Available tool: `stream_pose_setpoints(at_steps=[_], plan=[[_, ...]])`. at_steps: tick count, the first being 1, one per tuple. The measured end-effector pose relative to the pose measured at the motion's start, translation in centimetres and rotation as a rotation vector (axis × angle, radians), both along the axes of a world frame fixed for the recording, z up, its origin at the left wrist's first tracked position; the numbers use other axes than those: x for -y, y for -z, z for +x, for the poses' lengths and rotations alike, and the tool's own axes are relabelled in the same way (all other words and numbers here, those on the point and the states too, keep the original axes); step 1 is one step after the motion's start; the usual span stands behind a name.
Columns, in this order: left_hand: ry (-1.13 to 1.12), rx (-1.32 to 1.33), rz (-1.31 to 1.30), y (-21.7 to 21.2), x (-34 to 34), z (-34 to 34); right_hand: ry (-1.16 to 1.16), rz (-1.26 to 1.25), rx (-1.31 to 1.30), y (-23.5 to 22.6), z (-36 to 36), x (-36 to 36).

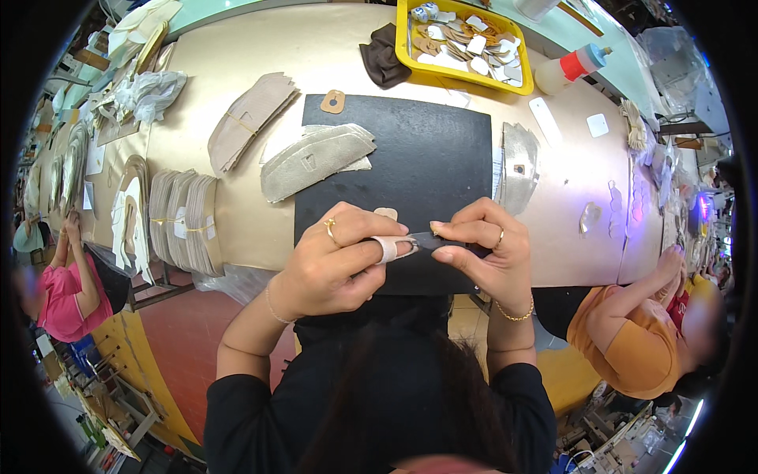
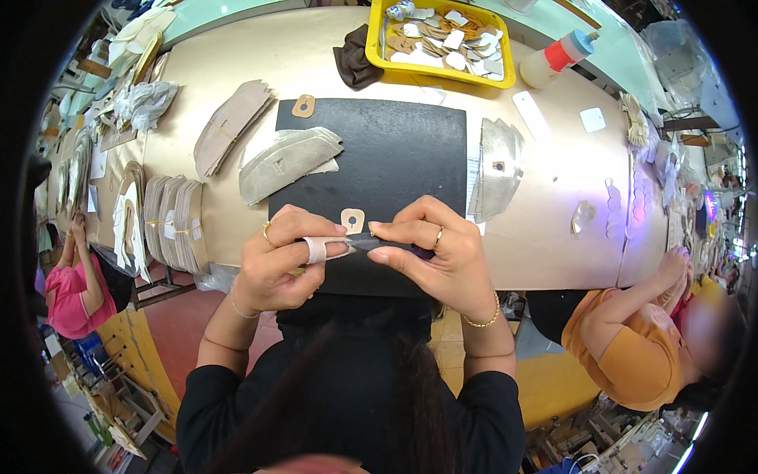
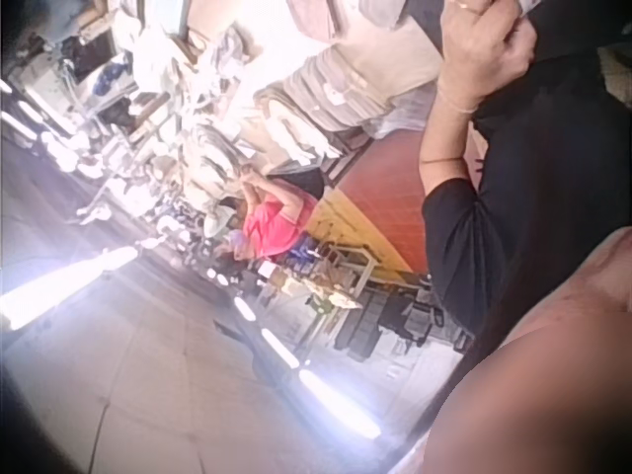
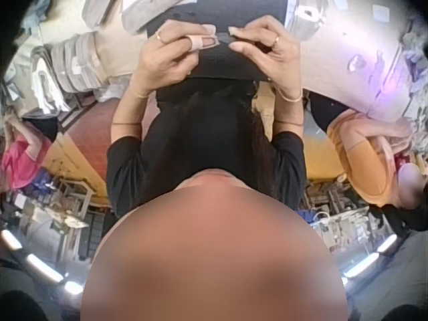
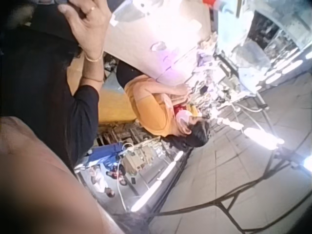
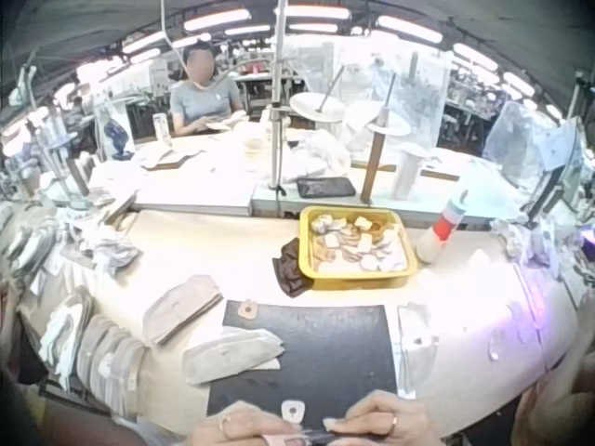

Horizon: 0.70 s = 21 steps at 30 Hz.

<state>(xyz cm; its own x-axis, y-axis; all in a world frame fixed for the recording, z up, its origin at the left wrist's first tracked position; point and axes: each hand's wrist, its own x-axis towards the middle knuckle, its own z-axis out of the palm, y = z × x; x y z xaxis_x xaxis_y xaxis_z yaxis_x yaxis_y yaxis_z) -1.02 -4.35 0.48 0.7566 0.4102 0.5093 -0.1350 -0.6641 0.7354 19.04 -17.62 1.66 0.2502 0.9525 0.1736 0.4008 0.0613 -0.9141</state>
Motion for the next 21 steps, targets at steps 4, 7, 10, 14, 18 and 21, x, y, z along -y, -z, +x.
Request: stream_pose_setpoints(at_steps=[4,7,10,14,18,21], plan=[[0.02,0.013,0.003,0.2,-0.1,0.0,-0.021,-0.013,-0.04,0.0,0.0,-0.1],[0.027,0.025,-0.016,0.5,-0.1,-0.1,-0.025,-0.019,-0.095,0.3,0.0,-0.1],[0.02,0.034,-0.057,0.8,0.0,-0.1,-0.006,0.001,-0.146,0.9,-0.2,-0.1],[0.022,0.032,-0.133,1.1,0.1,0.0,0.012,0.023,-0.308,2.1,-0.8,-0.1],[0.02,0.049,-0.161,1.3,0.1,0.2,0.018,0.01,-0.458,2.8,-1.1,-0.1],[0.026,0.016,-0.226,1.4,0.2,0.1,0.07,0.01,-0.424,2.8,-0.5,0.1]])
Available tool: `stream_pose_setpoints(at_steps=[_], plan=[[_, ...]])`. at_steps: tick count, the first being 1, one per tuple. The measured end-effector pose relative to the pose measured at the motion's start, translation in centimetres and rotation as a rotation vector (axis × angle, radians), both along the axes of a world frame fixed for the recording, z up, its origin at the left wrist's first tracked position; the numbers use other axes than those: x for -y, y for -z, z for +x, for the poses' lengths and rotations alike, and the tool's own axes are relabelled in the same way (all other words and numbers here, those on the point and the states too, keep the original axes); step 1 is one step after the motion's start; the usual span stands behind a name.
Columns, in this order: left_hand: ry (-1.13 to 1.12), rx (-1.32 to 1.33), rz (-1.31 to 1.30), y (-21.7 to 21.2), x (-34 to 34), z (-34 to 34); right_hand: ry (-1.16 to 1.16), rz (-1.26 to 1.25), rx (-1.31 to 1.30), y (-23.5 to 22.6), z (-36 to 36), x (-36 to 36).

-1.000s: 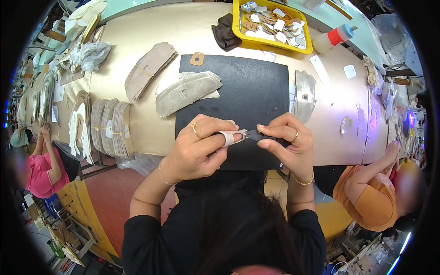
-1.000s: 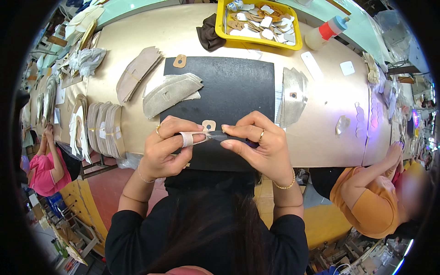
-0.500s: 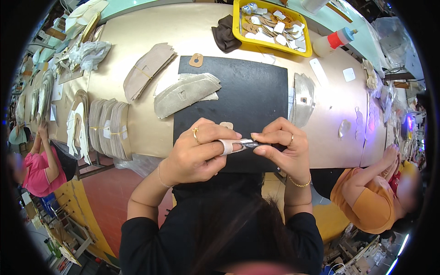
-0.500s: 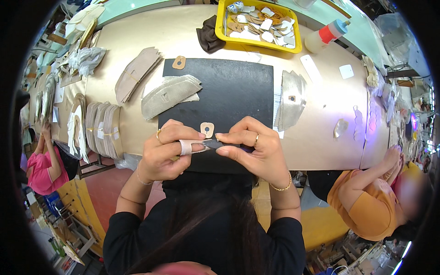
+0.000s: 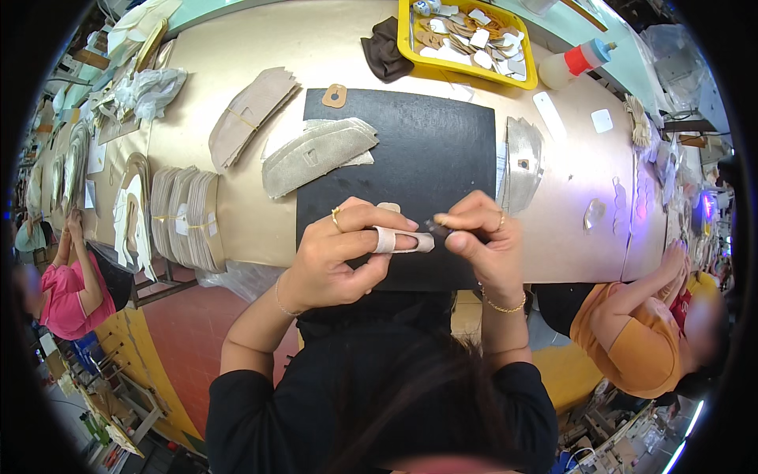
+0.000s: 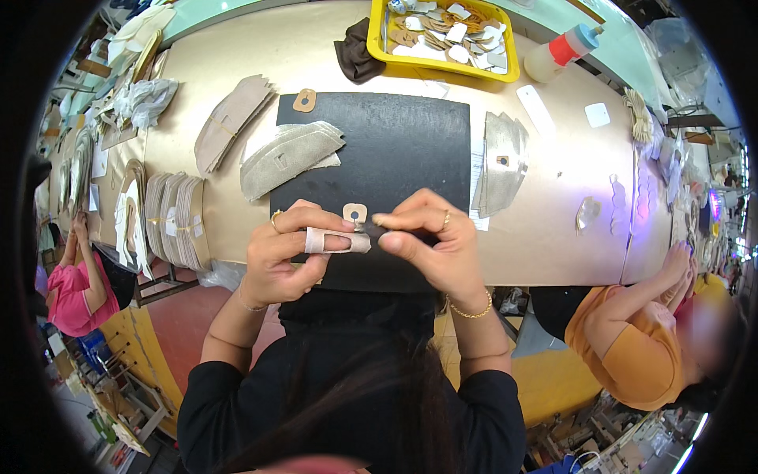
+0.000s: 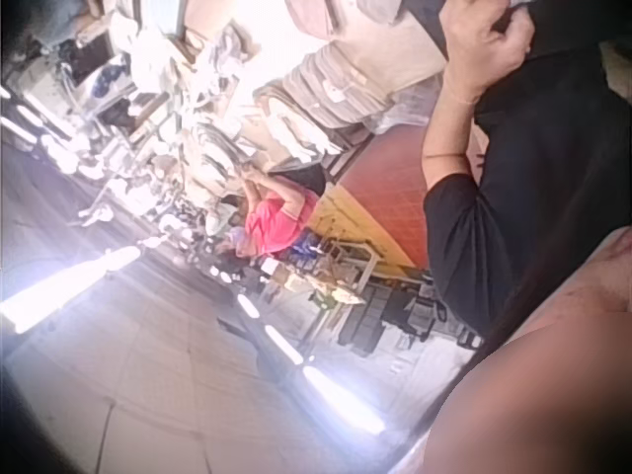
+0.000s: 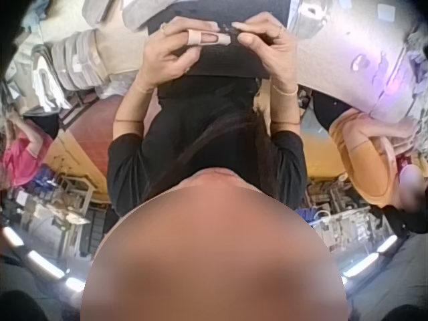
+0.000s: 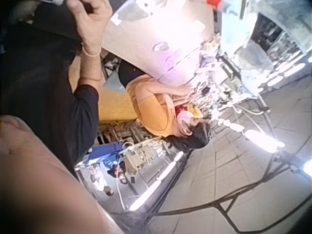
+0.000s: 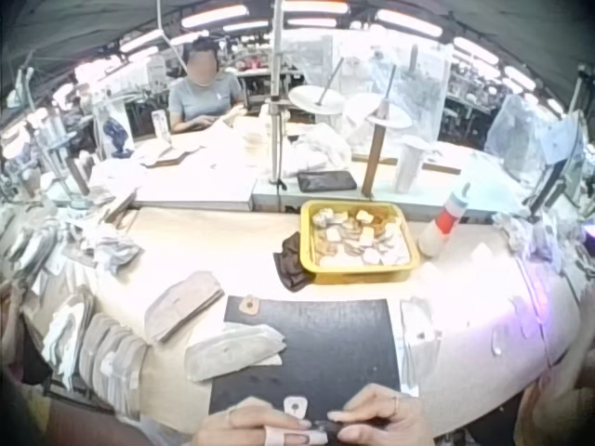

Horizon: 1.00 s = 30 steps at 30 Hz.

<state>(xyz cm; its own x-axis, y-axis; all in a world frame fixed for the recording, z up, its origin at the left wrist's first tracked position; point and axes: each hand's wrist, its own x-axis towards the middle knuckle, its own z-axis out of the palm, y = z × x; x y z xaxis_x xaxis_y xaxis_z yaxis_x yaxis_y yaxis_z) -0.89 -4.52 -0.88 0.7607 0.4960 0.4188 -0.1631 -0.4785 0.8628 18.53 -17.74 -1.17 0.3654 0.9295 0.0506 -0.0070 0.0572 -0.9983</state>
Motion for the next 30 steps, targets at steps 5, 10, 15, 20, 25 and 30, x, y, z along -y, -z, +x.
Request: stream_pose_setpoints(at_steps=[5,10,15,20,25,30], plan=[[0.051,-0.048,-0.3,-0.1,0.4,-0.4,0.276,-0.201,0.563,2.6,2.1,-1.7],[0.019,-0.111,-0.401,-0.1,0.7,-0.4,0.347,-0.324,1.106,5.8,2.4,-2.8],[-0.045,-0.15,-0.619,0.0,0.8,-0.1,0.152,-0.118,0.616,2.7,1.2,-0.2],[-0.016,-0.097,-0.869,1.0,0.3,0.3,-0.07,0.011,0.794,0.7,-0.7,-0.1],[0.013,-0.365,-0.461,2.0,0.0,-0.8,0.059,0.054,0.417,2.6,-1.5,-0.3],[-0.035,-0.415,-0.866,2.7,-0.1,-2.2,0.075,-0.089,-0.268,4.6,-1.7,0.9]])
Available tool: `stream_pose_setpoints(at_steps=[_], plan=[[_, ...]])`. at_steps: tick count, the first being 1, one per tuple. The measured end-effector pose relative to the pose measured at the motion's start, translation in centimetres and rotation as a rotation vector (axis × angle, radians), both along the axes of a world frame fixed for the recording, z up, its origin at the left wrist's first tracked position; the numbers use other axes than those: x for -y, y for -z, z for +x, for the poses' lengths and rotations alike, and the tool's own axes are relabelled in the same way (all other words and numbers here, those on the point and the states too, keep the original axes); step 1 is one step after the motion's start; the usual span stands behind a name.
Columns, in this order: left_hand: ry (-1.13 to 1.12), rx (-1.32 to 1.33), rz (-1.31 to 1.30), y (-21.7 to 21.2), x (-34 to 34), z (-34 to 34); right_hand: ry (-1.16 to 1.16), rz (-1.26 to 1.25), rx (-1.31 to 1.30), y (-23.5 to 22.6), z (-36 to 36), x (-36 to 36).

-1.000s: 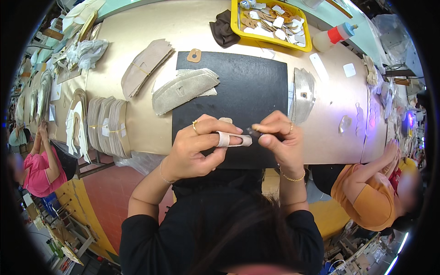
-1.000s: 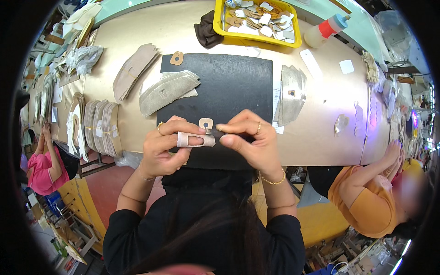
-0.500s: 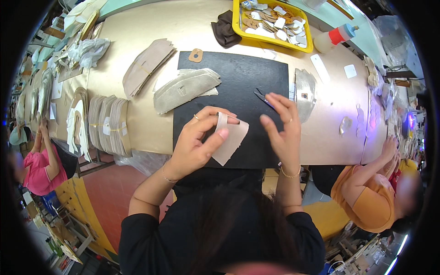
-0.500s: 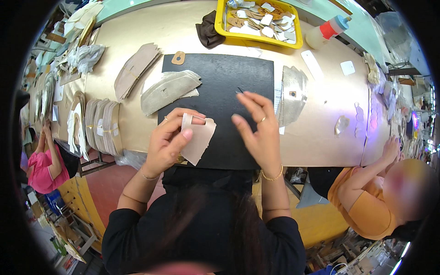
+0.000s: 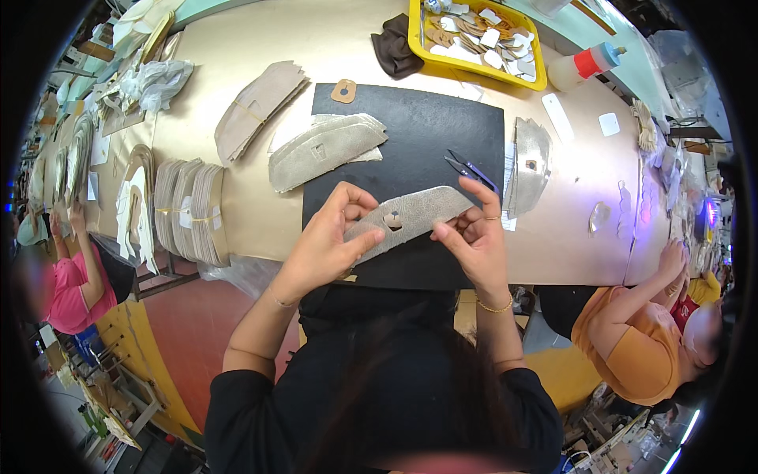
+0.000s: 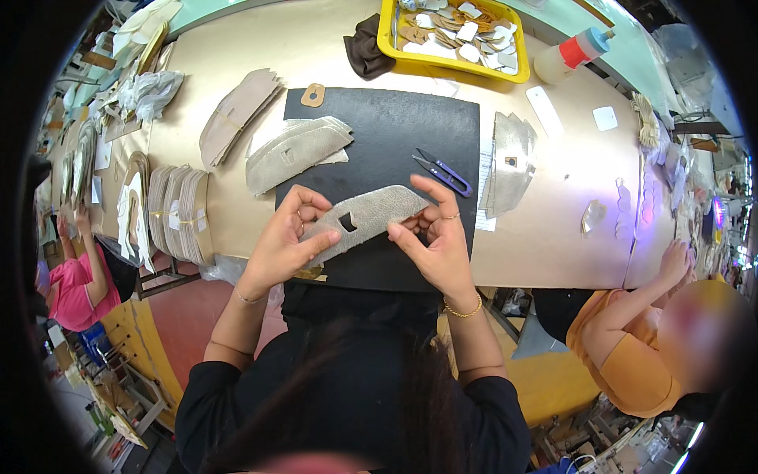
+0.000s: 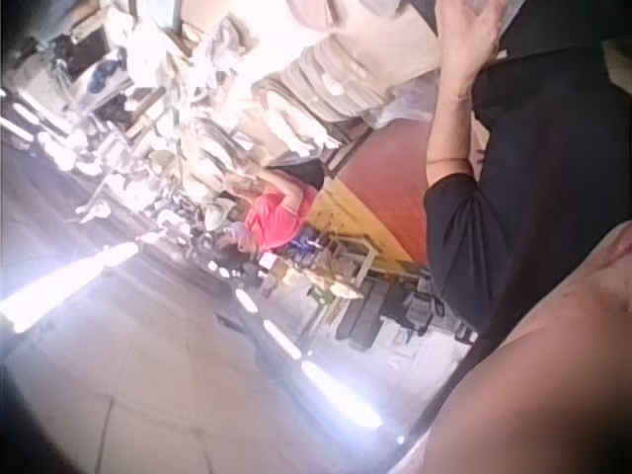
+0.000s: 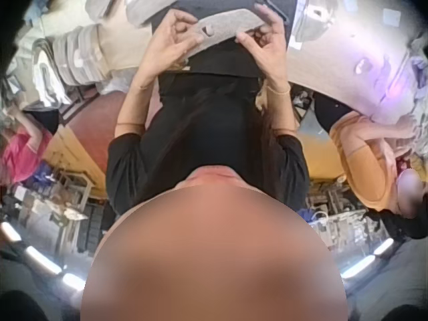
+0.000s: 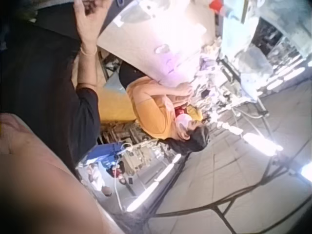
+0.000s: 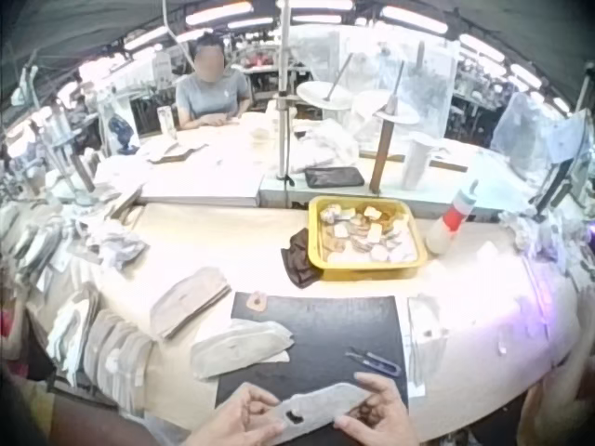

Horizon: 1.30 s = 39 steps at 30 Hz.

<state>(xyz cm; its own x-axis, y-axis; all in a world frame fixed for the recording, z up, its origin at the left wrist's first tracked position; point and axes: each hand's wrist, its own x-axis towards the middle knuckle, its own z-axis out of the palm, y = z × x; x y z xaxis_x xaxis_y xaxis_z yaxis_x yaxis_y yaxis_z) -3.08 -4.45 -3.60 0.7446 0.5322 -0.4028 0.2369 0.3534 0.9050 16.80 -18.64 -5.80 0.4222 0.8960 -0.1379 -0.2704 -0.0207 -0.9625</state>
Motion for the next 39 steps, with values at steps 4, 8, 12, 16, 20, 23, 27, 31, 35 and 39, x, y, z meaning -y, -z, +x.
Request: stream_pose_setpoints(at_steps=[4,8,12,16,20,23,27,31,35,39], plan=[[0.205,-0.014,0.101,0.4,-0.1,-0.2,-0.106,-0.064,0.268,0.6,0.8,0.3],[0.373,0.042,0.246,0.6,-0.3,0.0,-0.376,-0.141,0.36,-0.2,1.5,0.7],[0.324,-0.063,0.308,1.2,-0.7,0.1,-0.501,-0.384,0.529,-0.4,0.8,0.1],[0.081,-0.183,0.095,2.5,-1.2,0.6,-0.232,-0.464,0.413,0.0,-0.2,-1.2],[0.038,-0.223,0.175,3.2,-1.4,1.0,-0.145,-0.356,0.609,0.3,-0.3,-2.2],[0.016,-0.217,0.241,3.3,-1.4,1.3,-0.142,-0.305,0.714,0.5,-0.2,-2.6],[-0.008,-0.238,0.233,3.2,-1.4,1.5,-0.142,-0.323,0.762,0.8,-0.1,-2.8],[-0.024,-0.244,0.214,3.3,-1.4,1.5,-0.141,-0.329,0.763,0.9,-0.2,-2.9],[-0.01,-0.244,0.224,3.4,-1.5,1.5,-0.141,-0.336,0.772,0.8,-0.3,-3.0],[-0.007,-0.249,0.187,3.3,-1.7,1.6,-0.148,-0.362,0.779,0.8,-0.3,-3.0]])
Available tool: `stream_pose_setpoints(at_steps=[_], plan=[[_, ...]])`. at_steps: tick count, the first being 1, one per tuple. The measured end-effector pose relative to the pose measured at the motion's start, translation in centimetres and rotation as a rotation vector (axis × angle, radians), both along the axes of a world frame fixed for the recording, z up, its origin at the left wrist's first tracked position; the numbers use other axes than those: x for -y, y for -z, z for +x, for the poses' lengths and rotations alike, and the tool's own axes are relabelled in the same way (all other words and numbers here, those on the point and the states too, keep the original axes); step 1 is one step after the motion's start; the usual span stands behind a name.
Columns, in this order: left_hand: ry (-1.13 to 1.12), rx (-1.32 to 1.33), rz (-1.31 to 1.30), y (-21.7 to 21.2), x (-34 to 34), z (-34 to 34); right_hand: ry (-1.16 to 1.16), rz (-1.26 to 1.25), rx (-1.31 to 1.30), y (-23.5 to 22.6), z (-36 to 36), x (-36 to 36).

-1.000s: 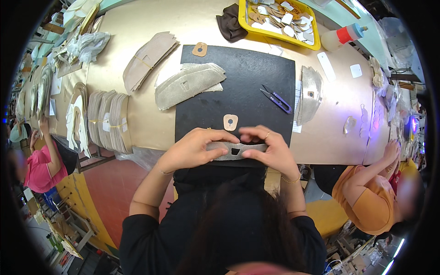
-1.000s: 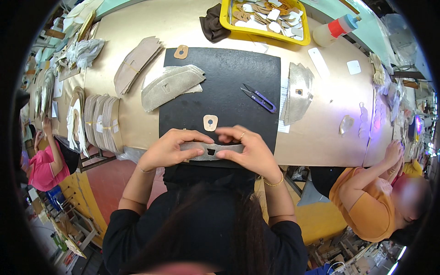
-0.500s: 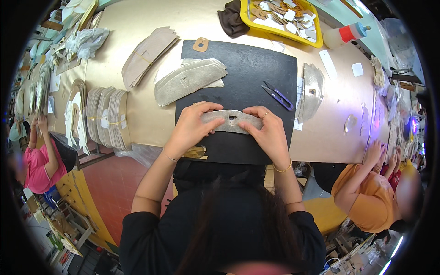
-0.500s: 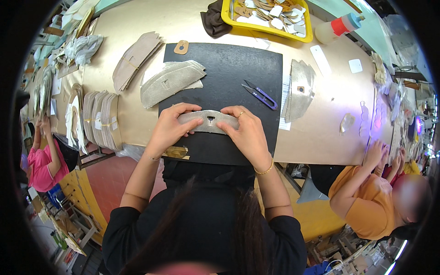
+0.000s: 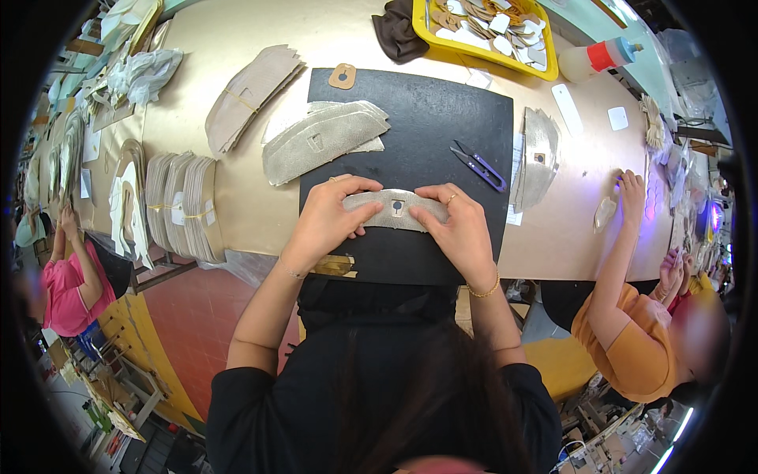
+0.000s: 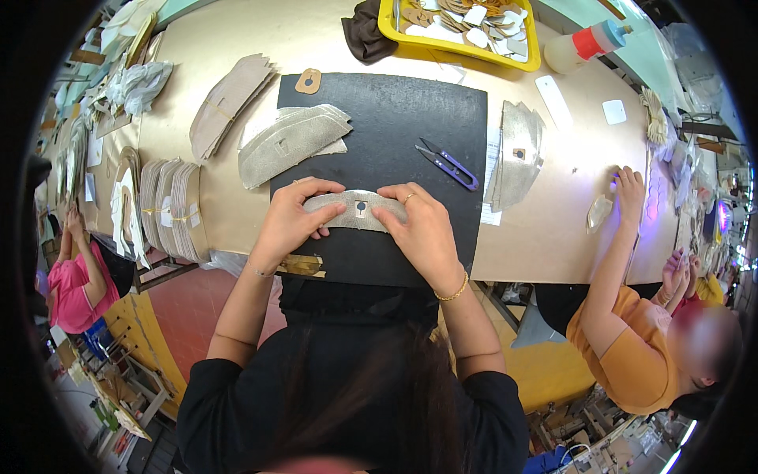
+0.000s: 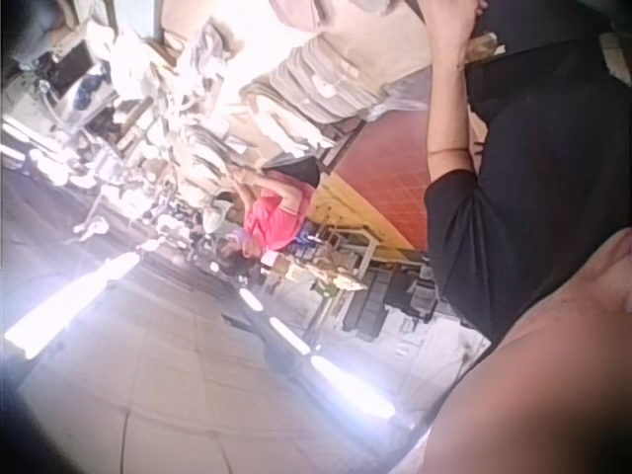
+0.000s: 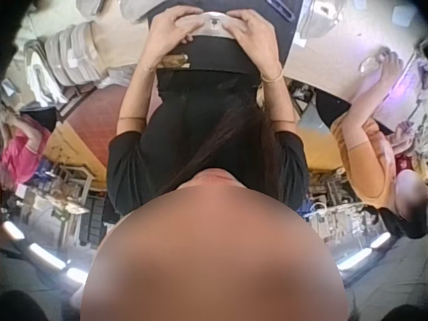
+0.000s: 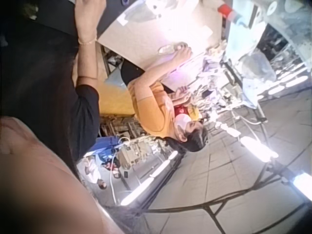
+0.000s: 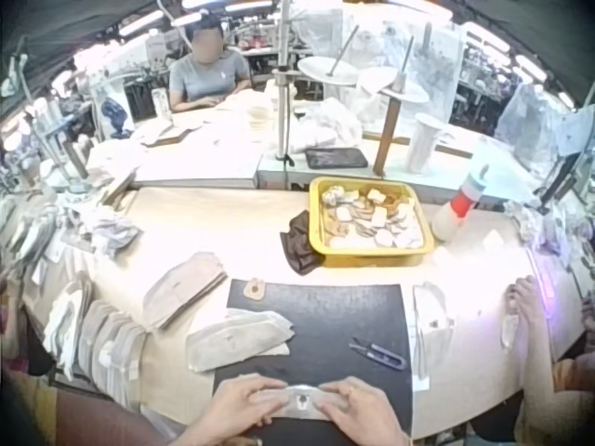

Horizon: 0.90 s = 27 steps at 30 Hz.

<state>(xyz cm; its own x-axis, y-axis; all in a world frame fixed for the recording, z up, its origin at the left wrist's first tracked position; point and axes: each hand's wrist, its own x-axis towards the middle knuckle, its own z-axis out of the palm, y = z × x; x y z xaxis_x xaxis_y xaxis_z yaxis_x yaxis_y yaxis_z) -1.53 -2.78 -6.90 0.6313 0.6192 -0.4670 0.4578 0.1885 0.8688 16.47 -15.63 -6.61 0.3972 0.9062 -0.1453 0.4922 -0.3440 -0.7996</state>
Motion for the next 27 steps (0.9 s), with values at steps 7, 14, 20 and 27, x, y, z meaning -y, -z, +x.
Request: stream_pose_setpoints(at_steps=[7,14,20,27], plan=[[0.015,0.026,0.039,-0.02,-0.01,0.01,-0.013,0.069,0.034,0.54,-0.01,0.16],[0.009,0.014,0.028,-0.16,-0.02,0.13,-0.013,0.075,0.035,0.67,0.07,0.14],[0.01,0.019,0.014,-0.22,-0.14,0.11,-0.013,0.053,0.029,0.54,0.05,0.11],[0.018,0.019,0.002,-0.07,-0.21,0.11,-0.005,0.039,0.018,0.54,-0.04,0.09]])
